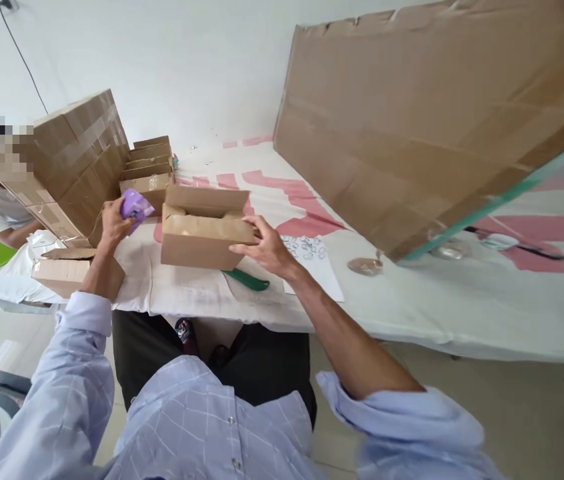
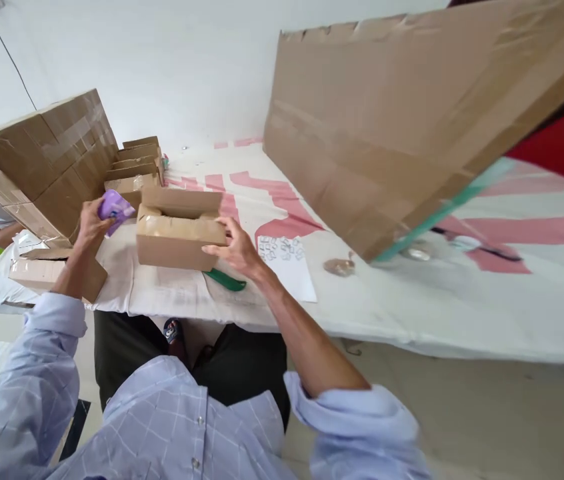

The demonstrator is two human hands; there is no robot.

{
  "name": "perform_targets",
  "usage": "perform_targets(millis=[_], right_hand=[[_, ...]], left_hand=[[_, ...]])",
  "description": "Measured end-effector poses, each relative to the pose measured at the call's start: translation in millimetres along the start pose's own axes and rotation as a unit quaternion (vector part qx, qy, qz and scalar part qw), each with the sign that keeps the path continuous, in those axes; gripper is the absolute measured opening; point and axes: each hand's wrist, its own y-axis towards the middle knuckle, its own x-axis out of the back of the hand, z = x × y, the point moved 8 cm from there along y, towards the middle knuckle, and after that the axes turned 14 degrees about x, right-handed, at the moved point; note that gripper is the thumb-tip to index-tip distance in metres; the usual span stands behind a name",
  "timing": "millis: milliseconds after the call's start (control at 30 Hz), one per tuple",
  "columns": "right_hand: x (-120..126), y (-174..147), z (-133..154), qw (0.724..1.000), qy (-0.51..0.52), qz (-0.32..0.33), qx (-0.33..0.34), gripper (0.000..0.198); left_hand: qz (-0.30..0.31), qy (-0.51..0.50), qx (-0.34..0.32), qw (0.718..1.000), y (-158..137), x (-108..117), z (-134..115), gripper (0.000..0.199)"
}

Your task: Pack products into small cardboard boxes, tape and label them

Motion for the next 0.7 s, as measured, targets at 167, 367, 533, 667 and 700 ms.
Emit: perform_targets(millis=[167,367,533,667,700], right_hand=[[51.7,-13.3,-5.6,0.996,-0.059,-0.071,-0.010,0.073],[47.6,-6.9,-9.6,0.996,-0.078,-0.050,0.003,0.072],[11.7,10.4,-25.3,0.999,-0.047,0.004,-0.017,0.075],[-41.8,33.9,-32.3,0.998,-0.014,0.054,0.004,0.071],[-59.2,41.0,-32.7,0.998,-0.005,0.065,0.012,0.069]], left_hand=[[0.071,0.059,0.028,0.995,0.8,-69.6,14.5,0.052],[0.031,0.022,0.056,0.998,5.7,-69.0,1.8,0.056],[-0.058,-0.057,0.089,0.993,-81.2,-22.7,2.8,0.028],[-0.051,-0.096,0.133,0.985,-179.2,-16.0,16.7,0.017],[-0.027,-0.104,0.143,0.984,-193.9,-23.3,19.3,0.017]])
